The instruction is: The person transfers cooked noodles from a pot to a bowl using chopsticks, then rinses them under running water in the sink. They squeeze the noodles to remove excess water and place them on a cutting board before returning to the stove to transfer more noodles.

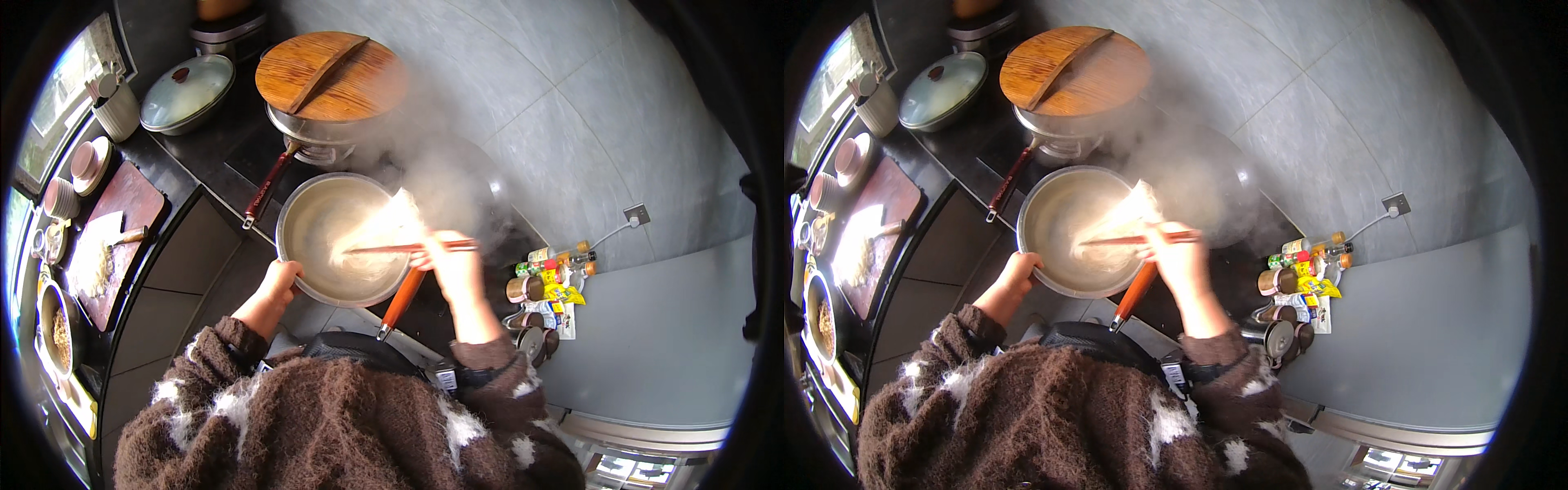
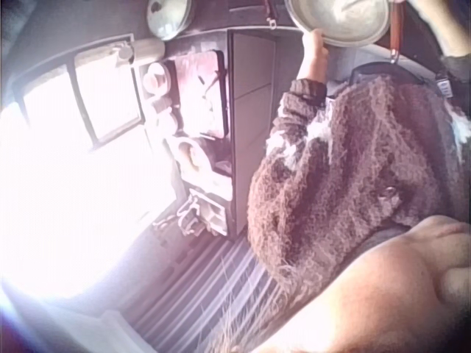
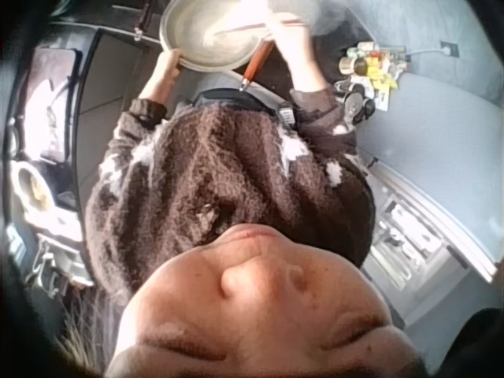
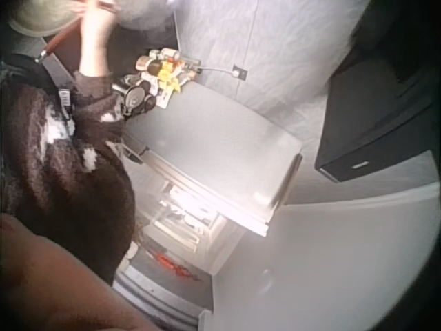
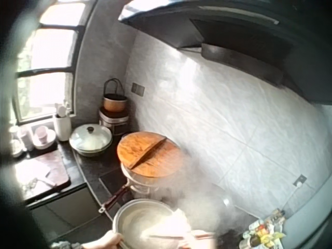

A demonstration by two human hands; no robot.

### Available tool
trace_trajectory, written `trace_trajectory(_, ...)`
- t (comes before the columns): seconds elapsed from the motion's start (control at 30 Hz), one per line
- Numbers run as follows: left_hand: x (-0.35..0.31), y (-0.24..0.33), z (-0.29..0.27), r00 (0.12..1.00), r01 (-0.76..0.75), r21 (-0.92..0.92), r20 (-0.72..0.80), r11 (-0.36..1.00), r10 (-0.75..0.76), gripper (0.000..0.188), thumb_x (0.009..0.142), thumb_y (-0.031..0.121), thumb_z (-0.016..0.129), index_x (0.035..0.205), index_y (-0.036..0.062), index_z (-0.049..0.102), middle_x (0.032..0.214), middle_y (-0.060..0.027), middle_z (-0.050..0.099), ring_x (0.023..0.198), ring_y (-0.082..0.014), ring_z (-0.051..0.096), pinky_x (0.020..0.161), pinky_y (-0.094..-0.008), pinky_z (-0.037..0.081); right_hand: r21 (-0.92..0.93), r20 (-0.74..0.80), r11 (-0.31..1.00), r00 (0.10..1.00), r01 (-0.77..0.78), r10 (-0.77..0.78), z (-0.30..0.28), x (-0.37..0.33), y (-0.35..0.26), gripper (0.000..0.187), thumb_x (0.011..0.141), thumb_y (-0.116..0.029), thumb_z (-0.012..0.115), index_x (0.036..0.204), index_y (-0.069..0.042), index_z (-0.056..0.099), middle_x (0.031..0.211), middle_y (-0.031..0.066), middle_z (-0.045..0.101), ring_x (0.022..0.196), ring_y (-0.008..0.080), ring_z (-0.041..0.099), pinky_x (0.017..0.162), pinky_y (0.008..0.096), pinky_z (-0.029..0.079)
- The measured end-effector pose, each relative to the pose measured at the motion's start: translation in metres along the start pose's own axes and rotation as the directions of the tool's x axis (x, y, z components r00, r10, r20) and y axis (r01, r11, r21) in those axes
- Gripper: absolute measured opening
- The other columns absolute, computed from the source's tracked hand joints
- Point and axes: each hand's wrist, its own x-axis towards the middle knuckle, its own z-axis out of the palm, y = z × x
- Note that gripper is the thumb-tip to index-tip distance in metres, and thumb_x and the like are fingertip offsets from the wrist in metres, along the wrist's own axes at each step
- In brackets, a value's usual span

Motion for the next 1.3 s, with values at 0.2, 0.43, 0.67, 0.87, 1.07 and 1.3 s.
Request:
trace_trajectory(0.2,0.003,-0.002,-0.005,1.0,0.004,0.053,0.008,0.999,-0.004,0.022,0.065,0.002,0.054,0.085,-0.006,0.057,0.06,-0.0103,0.052,0.044,-0.0216,0.049,0.039,-0.0346,0.042,0.178,-0.551,0.981,0.818,-0.077,0.164,-0.134,0.044,0.006,0.024,0.085,-0.028,0.065,0.089,-0.005,0.065,0.061,0.009,0.061,0.045,0.0156,0.058,0.043,0.0243,0.047)
trace_trajectory(0.43,-0.008,0.003,-0.002,0.998,-0.016,0.035,0.065,0.999,0.013,0.021,0.069,0.005,0.049,0.086,-0.0047,0.059,0.069,-0.0086,0.058,0.054,-0.0214,0.056,0.051,-0.0329,0.049,0.604,-0.497,0.791,0.729,-0.099,0.471,-0.121,0.077,0.085,0.021,0.084,-0.021,0.065,0.091,-0.002,0.059,0.065,0.014,0.06,0.051,0.024,0.06,0.047,0.0316,0.051)
trace_trajectory(0.67,0.004,0.0,-0.003,1.0,-0.008,0.058,0.012,0.998,0.008,0.024,0.066,0.0,0.051,0.088,-0.005,0.059,0.072,-0.0098,0.059,0.057,-0.0241,0.057,0.051,-0.037,0.051,0.11,-0.455,0.977,0.865,-0.182,0.212,-0.046,0.083,0.066,0.037,0.092,-0.034,0.053,0.091,0.002,0.064,0.063,0.0108,0.062,0.056,0.0177,0.062,0.052,0.0282,0.049)
trace_trajectory(0.87,0.012,-0.004,-0.007,1.0,-0.001,0.061,0.014,0.998,0.0,0.03,0.064,-0.003,0.05,0.093,-0.0049,0.058,0.073,-0.0107,0.059,0.056,-0.0243,0.057,0.05,-0.0369,0.052,-0.296,-0.515,0.95,0.854,-0.099,-0.072,-0.058,0.079,0.076,0.05,0.093,-0.039,0.048,0.072,0.002,0.066,0.067,0.0109,0.064,0.063,0.0189,0.059,0.064,0.0319,0.046)
trace_trajectory(1.07,0.005,0.0,-0.004,0.999,-0.022,0.032,0.026,0.999,0.021,0.031,0.064,-0.002,0.049,0.094,-0.0044,0.057,0.073,-0.01,0.058,0.056,-0.023,0.056,0.05,-0.0341,0.05,0.38,-0.601,0.921,0.735,-0.082,0.314,-0.077,0.103,0.106,0.048,0.096,-0.041,0.041,0.077,-0.001,0.059,0.055,0.0045,0.052,0.049,0.0132,0.051,0.049,0.0293,0.045)
trace_trajectory(1.3,-0.016,0.02,0.006,1.0,-0.004,0.098,0.0,0.995,0.004,0.03,0.066,0.001,0.05,0.095,-0.0036,0.057,0.067,-0.0078,0.056,0.048,-0.0183,0.051,0.044,-0.0292,0.045,0.748,-0.409,0.643,0.647,-0.167,0.644,-0.097,0.132,0.14,0.042,0.098,-0.037,0.034,0.09,-0.001,0.055,0.068,0.0072,0.054,0.056,0.0176,0.052,0.049,0.0278,0.045)
